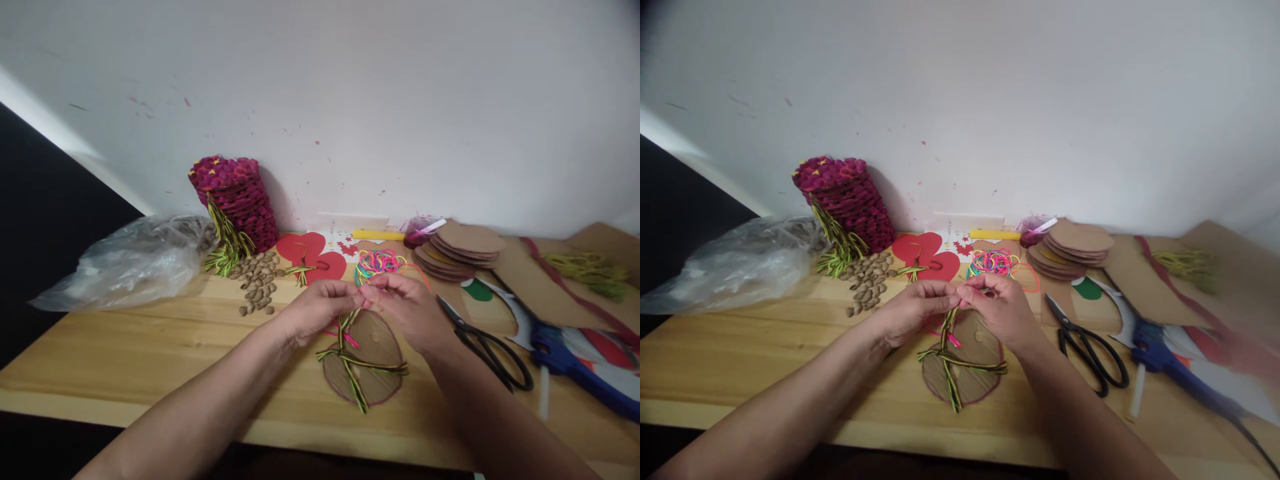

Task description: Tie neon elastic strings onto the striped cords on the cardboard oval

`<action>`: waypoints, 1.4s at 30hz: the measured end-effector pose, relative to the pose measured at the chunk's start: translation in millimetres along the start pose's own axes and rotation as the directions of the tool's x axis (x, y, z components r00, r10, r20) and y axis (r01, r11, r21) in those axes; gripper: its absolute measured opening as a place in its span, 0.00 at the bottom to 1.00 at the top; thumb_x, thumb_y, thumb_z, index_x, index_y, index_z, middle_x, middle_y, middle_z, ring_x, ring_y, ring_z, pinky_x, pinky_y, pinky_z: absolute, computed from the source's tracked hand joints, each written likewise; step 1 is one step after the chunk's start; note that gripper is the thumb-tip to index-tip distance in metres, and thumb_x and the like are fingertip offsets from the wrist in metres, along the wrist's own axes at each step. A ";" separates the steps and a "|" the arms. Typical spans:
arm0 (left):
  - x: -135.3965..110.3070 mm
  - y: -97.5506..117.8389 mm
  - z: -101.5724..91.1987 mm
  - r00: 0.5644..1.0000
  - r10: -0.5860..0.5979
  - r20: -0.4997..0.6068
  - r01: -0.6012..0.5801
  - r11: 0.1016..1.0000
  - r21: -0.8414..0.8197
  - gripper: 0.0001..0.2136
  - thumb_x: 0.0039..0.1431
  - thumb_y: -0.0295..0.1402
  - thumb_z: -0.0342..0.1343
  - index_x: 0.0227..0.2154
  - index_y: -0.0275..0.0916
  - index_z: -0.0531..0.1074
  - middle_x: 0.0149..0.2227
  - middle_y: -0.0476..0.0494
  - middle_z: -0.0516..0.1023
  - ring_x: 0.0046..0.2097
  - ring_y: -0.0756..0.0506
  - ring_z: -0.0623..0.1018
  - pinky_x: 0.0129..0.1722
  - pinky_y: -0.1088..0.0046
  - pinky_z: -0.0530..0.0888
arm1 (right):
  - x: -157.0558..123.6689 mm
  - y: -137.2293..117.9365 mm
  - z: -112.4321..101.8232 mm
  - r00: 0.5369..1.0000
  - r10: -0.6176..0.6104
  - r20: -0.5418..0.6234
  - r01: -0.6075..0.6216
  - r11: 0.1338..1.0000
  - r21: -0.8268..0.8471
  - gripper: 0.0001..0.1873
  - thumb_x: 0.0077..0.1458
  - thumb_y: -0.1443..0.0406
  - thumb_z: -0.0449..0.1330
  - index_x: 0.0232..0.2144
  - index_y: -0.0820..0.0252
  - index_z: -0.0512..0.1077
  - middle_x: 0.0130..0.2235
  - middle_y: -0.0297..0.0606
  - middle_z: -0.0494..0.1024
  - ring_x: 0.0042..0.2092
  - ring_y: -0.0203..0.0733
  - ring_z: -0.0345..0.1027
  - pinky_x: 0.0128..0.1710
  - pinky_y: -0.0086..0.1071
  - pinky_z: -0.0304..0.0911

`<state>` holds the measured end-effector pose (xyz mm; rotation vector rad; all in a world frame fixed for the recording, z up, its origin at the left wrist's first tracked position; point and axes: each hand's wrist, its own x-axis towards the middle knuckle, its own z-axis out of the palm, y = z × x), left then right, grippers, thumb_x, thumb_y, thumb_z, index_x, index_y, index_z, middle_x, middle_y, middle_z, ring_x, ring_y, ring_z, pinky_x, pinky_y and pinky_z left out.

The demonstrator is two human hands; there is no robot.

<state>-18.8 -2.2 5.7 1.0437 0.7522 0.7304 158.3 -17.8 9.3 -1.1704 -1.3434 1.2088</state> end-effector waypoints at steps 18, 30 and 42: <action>0.8 11.0 -3.6 0.974 0.154 -0.167 -0.166 0.984 -0.059 0.12 0.57 0.39 0.61 0.35 0.35 0.78 0.42 0.39 0.80 0.40 0.46 0.77 0.28 0.77 0.68 | 2.6 -1.0 -2.5 0.994 -0.067 -0.086 0.052 0.984 -0.170 0.15 0.48 0.53 0.67 0.26 0.59 0.76 0.39 0.40 0.78 0.41 0.44 0.70 0.42 0.37 0.64; 2.1 2.1 -4.6 0.996 -0.091 0.014 0.089 0.993 0.076 0.10 0.49 0.33 0.66 0.34 0.33 0.78 0.30 0.43 0.79 0.26 0.53 0.74 0.25 0.79 0.68 | 7.6 9.5 -16.3 0.996 0.000 -0.093 0.008 0.997 0.082 0.14 0.51 0.52 0.66 0.30 0.57 0.77 0.32 0.34 0.76 0.36 0.39 0.68 0.40 0.34 0.63; 5.2 8.5 -6.6 0.909 0.302 -0.286 -0.245 0.945 0.219 0.08 0.57 0.35 0.61 0.37 0.36 0.79 0.38 0.42 0.81 0.37 0.49 0.77 0.40 0.73 0.70 | 7.3 7.8 -16.4 0.991 0.066 -0.114 -0.049 0.988 0.145 0.15 0.47 0.52 0.69 0.29 0.56 0.77 0.33 0.34 0.78 0.36 0.40 0.70 0.41 0.35 0.65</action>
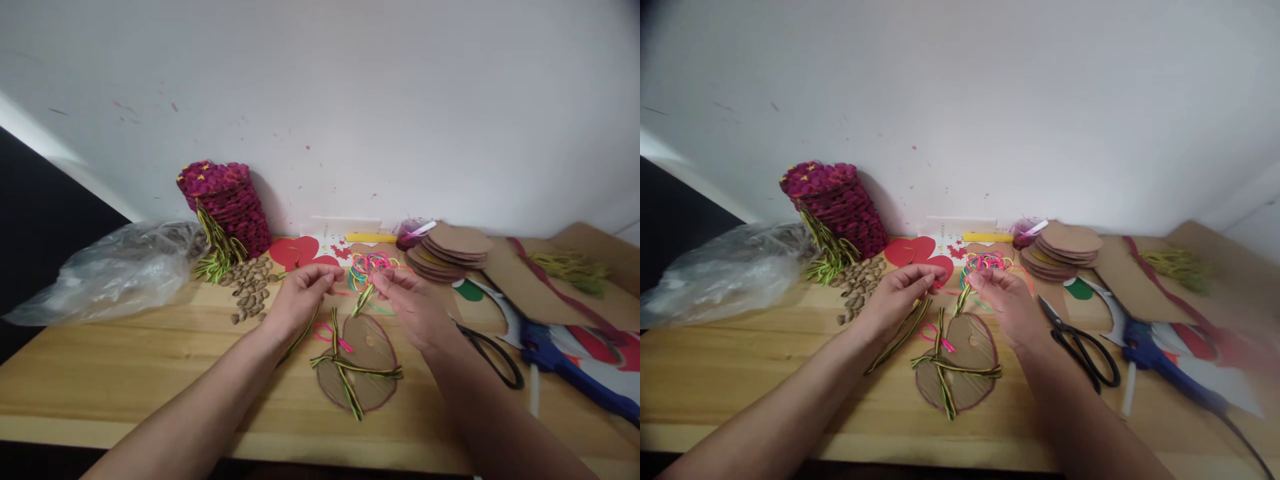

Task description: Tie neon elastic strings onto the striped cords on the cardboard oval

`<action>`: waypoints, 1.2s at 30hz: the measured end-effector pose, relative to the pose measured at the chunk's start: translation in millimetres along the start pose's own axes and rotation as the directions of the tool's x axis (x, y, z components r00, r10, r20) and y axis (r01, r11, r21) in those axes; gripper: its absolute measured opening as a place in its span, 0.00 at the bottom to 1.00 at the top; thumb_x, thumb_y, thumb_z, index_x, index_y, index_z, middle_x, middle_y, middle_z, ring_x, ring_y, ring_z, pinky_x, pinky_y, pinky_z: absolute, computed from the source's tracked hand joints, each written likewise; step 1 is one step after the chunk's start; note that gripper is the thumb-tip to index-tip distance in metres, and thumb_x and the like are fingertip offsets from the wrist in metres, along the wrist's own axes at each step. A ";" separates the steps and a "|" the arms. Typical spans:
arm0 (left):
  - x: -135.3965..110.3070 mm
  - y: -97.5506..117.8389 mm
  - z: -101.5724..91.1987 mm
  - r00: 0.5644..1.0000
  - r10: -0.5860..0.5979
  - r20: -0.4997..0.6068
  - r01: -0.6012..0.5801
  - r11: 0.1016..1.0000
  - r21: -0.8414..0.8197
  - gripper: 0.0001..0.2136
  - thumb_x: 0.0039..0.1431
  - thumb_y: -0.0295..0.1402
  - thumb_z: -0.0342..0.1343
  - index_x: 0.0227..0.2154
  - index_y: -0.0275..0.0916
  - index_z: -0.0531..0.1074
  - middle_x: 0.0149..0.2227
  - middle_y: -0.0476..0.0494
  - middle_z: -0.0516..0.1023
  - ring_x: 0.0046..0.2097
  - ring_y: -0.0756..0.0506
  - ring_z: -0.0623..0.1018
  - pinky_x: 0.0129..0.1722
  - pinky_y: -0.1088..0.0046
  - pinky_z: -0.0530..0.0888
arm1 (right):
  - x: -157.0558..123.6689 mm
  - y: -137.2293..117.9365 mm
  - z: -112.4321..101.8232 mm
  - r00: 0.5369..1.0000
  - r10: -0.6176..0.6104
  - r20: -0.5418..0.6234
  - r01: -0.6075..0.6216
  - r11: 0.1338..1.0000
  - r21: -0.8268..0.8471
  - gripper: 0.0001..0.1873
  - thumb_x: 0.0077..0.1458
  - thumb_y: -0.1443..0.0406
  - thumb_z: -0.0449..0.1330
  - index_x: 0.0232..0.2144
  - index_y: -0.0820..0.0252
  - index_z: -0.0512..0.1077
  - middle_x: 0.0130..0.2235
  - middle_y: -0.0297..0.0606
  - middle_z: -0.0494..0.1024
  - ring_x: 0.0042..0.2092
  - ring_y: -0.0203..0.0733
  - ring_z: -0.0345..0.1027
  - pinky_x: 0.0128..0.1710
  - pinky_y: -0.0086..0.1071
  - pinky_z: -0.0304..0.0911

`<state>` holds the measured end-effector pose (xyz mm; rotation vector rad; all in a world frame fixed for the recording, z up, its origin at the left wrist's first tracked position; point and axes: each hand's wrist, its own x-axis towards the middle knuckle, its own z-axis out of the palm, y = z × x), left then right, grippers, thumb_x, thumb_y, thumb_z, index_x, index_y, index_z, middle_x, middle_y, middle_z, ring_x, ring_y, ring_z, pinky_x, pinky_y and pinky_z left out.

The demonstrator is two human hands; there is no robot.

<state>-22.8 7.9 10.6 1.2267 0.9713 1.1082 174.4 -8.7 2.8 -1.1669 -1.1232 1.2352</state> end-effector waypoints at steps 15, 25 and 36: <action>-8.7 -6.1 11.1 0.931 -0.203 0.302 0.265 0.947 -0.180 0.10 0.50 0.29 0.66 0.36 0.35 0.78 0.31 0.45 0.80 0.29 0.53 0.75 0.33 0.75 0.70 | -0.3 4.2 3.5 0.998 -0.002 0.061 0.001 1.000 0.011 0.14 0.48 0.52 0.68 0.28 0.55 0.77 0.30 0.33 0.75 0.35 0.40 0.68 0.40 0.37 0.64; -7.3 -7.1 9.2 0.902 -0.209 0.378 0.271 0.956 -0.117 0.14 0.49 0.26 0.63 0.41 0.35 0.75 0.35 0.42 0.80 0.33 0.50 0.77 0.30 0.78 0.69 | 0.8 -0.7 3.0 1.000 0.017 0.016 -0.019 0.990 0.142 0.13 0.43 0.54 0.72 0.26 0.55 0.78 0.29 0.32 0.74 0.34 0.37 0.65 0.37 0.34 0.62; -6.4 -9.7 5.8 0.928 -0.130 0.349 0.098 0.989 0.108 0.13 0.49 0.22 0.57 0.39 0.34 0.76 0.35 0.43 0.79 0.34 0.49 0.77 0.32 0.76 0.70 | 1.6 -3.6 1.1 1.000 0.016 0.024 -0.021 0.977 0.214 0.12 0.44 0.55 0.72 0.27 0.55 0.79 0.31 0.33 0.76 0.33 0.36 0.64 0.34 0.32 0.60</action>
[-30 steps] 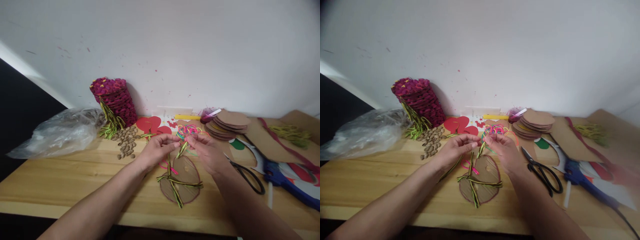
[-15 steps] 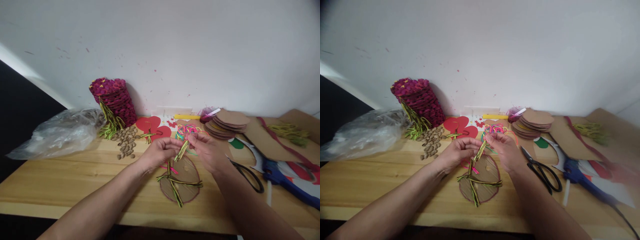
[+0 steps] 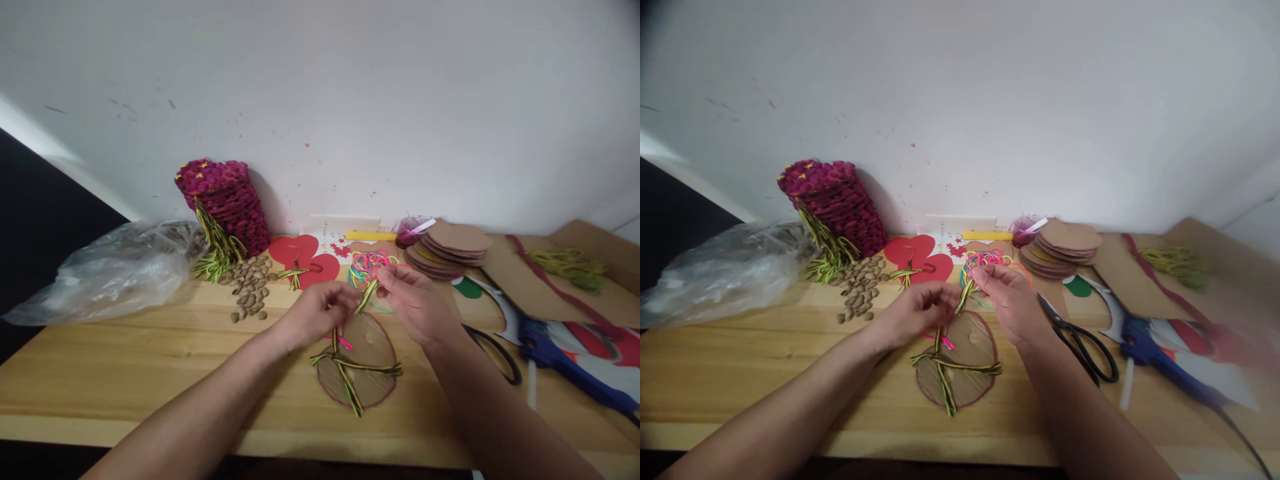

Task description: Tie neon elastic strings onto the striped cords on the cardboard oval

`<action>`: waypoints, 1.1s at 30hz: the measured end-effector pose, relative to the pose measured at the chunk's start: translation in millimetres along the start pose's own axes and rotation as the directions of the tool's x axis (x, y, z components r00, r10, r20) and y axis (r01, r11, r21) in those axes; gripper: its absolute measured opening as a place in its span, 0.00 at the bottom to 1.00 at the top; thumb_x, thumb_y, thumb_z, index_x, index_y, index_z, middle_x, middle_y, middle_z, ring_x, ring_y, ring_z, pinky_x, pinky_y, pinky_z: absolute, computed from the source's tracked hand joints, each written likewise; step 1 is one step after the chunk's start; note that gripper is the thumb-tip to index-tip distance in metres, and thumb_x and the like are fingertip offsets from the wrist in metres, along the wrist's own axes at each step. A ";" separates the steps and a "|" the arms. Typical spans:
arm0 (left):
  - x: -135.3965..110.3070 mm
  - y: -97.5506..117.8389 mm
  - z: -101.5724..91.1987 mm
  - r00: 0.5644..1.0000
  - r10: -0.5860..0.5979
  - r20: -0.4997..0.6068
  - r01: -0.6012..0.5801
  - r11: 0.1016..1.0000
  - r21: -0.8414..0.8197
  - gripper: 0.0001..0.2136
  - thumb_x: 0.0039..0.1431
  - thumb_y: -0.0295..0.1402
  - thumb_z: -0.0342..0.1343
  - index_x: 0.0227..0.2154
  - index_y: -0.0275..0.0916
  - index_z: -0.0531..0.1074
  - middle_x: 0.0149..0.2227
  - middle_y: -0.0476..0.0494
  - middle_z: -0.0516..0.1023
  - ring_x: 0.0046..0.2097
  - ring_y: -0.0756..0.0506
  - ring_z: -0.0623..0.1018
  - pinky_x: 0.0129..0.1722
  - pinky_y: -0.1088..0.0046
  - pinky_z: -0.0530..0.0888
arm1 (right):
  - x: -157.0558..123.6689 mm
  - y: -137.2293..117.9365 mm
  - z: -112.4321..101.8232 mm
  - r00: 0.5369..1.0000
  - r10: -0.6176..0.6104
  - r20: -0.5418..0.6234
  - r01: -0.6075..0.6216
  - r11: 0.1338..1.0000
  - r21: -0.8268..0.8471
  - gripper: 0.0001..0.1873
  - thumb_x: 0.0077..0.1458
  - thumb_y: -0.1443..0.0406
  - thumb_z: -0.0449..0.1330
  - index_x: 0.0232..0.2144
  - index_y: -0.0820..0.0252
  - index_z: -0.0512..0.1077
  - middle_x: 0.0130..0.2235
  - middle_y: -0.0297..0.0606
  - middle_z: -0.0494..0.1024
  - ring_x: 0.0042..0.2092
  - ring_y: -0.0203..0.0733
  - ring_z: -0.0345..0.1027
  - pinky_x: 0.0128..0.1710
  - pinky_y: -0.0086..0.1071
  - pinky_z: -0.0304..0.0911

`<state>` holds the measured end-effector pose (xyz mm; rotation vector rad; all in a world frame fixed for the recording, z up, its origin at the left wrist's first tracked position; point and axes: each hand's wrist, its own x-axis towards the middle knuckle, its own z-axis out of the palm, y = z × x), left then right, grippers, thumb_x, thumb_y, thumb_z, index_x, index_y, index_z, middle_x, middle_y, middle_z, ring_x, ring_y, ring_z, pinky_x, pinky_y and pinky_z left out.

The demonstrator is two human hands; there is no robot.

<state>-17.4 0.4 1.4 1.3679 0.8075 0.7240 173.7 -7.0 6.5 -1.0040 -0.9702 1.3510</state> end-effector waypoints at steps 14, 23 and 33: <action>1.6 1.3 -3.0 0.966 0.112 -0.234 -0.153 0.974 -0.164 0.11 0.60 0.34 0.58 0.44 0.35 0.75 0.37 0.41 0.81 0.30 0.54 0.72 0.29 0.79 0.67 | -7.8 3.4 7.4 0.999 -0.035 0.041 0.045 0.959 -0.280 0.12 0.49 0.53 0.68 0.29 0.55 0.79 0.32 0.33 0.77 0.35 0.38 0.66 0.41 0.36 0.59; -2.2 8.9 3.3 0.958 0.096 -0.272 -0.142 0.978 -0.153 0.12 0.56 0.35 0.62 0.42 0.35 0.75 0.34 0.45 0.79 0.26 0.54 0.74 0.27 0.77 0.69 | -5.5 7.1 3.8 1.000 -0.014 0.018 0.017 0.977 -0.213 0.11 0.48 0.54 0.70 0.29 0.54 0.79 0.32 0.32 0.76 0.35 0.37 0.64 0.41 0.35 0.58; -3.7 6.3 4.4 0.994 -0.092 -0.063 0.079 0.981 -0.178 0.14 0.46 0.39 0.69 0.31 0.34 0.77 0.27 0.47 0.76 0.27 0.53 0.71 0.29 0.76 0.65 | -3.0 12.1 1.3 0.999 0.006 0.051 -0.002 0.996 -0.085 0.09 0.48 0.56 0.70 0.30 0.51 0.80 0.32 0.30 0.77 0.36 0.36 0.65 0.41 0.34 0.58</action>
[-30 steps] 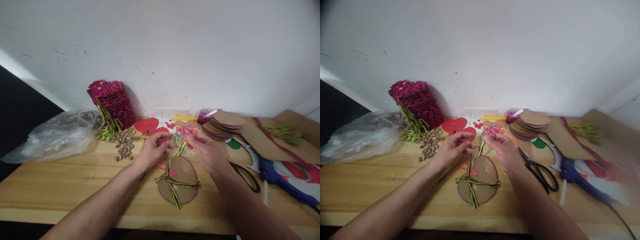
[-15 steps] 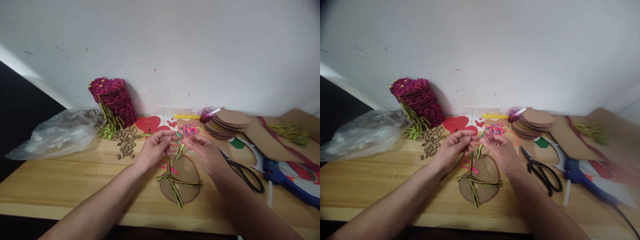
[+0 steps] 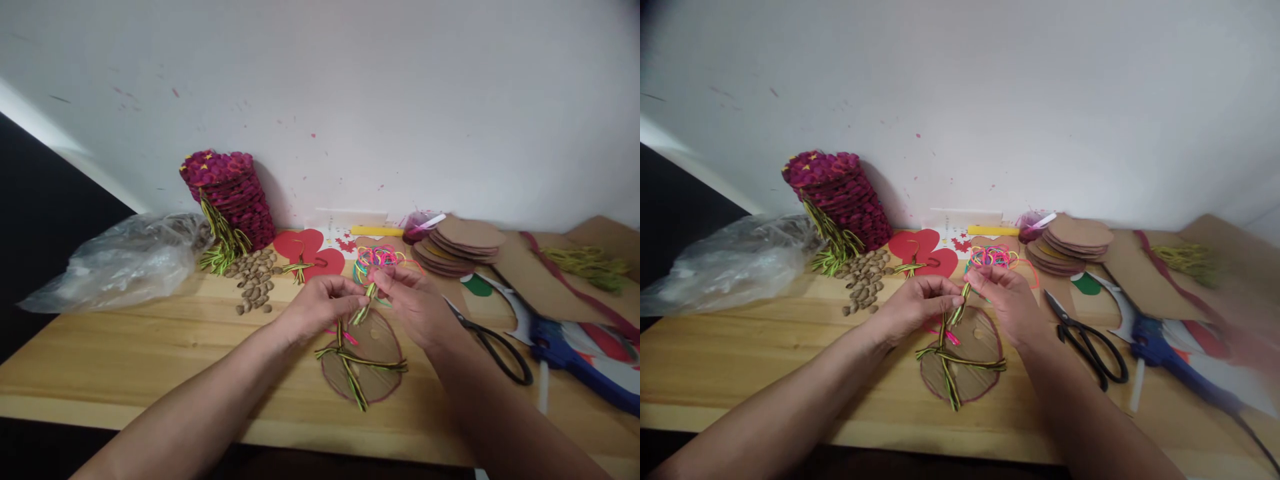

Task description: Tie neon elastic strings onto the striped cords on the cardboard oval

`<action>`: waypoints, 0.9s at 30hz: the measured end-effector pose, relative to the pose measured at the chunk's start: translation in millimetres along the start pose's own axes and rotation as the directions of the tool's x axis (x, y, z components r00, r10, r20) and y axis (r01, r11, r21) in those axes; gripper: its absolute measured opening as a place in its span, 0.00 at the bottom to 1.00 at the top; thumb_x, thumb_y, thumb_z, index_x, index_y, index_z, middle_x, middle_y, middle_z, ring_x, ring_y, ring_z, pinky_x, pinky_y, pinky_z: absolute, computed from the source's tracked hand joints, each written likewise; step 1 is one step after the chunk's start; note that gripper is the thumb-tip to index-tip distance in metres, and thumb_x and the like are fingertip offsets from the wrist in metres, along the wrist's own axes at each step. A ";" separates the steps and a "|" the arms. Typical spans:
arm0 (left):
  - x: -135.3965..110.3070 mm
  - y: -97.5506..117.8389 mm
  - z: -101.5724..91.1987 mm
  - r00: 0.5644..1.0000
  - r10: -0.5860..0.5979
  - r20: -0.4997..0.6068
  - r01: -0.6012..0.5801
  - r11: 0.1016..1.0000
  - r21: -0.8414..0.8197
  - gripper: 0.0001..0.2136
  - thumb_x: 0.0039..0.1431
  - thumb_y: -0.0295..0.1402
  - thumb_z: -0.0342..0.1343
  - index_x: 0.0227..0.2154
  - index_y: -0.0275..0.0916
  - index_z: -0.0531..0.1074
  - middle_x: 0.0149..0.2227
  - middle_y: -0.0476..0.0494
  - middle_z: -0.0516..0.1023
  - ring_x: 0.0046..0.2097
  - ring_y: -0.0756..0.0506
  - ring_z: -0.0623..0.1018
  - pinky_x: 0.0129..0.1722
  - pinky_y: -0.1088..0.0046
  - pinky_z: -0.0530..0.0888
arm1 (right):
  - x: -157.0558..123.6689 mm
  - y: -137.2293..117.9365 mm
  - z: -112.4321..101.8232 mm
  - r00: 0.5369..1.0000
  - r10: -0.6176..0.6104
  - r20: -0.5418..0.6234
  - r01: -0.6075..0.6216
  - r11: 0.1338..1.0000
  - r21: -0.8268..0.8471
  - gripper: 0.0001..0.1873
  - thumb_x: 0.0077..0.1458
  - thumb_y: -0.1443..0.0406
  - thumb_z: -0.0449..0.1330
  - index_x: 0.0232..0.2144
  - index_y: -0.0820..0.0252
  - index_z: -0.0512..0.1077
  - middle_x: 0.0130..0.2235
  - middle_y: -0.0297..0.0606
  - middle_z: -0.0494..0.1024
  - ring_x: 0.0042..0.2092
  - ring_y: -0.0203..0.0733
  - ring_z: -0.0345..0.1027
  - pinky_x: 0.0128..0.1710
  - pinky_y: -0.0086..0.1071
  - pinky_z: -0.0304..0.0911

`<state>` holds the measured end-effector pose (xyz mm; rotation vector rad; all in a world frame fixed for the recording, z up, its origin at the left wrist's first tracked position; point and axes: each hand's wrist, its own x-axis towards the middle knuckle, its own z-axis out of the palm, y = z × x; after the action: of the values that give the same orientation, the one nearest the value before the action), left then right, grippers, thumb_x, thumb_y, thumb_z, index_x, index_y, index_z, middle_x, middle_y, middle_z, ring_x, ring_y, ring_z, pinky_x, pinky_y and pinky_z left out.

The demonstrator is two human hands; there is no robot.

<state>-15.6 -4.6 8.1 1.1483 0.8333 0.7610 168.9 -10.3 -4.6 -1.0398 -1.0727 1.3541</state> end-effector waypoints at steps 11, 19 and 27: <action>-0.6 5.2 -0.4 0.997 -0.072 0.012 0.072 0.992 -0.107 0.08 0.44 0.31 0.65 0.29 0.35 0.77 0.26 0.47 0.76 0.25 0.53 0.71 0.27 0.76 0.66 | 1.3 -4.4 -1.4 1.000 -0.015 -0.011 0.015 1.000 -0.027 0.11 0.48 0.54 0.69 0.28 0.54 0.79 0.30 0.33 0.75 0.36 0.40 0.66 0.41 0.38 0.62; 3.4 -3.2 -5.0 0.990 -0.048 0.133 0.048 0.999 0.005 0.06 0.45 0.25 0.60 0.30 0.35 0.76 0.28 0.47 0.77 0.27 0.53 0.72 0.29 0.78 0.65 | 0.7 -4.3 -1.3 0.999 -0.028 -0.028 0.029 0.999 0.026 0.10 0.48 0.56 0.70 0.29 0.53 0.79 0.31 0.32 0.76 0.34 0.37 0.64 0.39 0.34 0.60; 10.3 -1.1 -13.4 0.975 0.163 -0.150 -0.161 0.987 0.022 0.11 0.54 0.32 0.61 0.41 0.36 0.75 0.42 0.42 0.79 0.30 0.51 0.77 0.32 0.74 0.70 | 0.8 -2.1 -1.8 1.000 -0.014 -0.025 0.013 0.999 -0.042 0.10 0.50 0.55 0.69 0.32 0.53 0.80 0.35 0.34 0.79 0.39 0.40 0.68 0.43 0.35 0.61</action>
<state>-22.1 10.1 2.8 1.1885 0.8775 0.9901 171.0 -9.4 -2.9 -1.0757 -1.0919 1.3089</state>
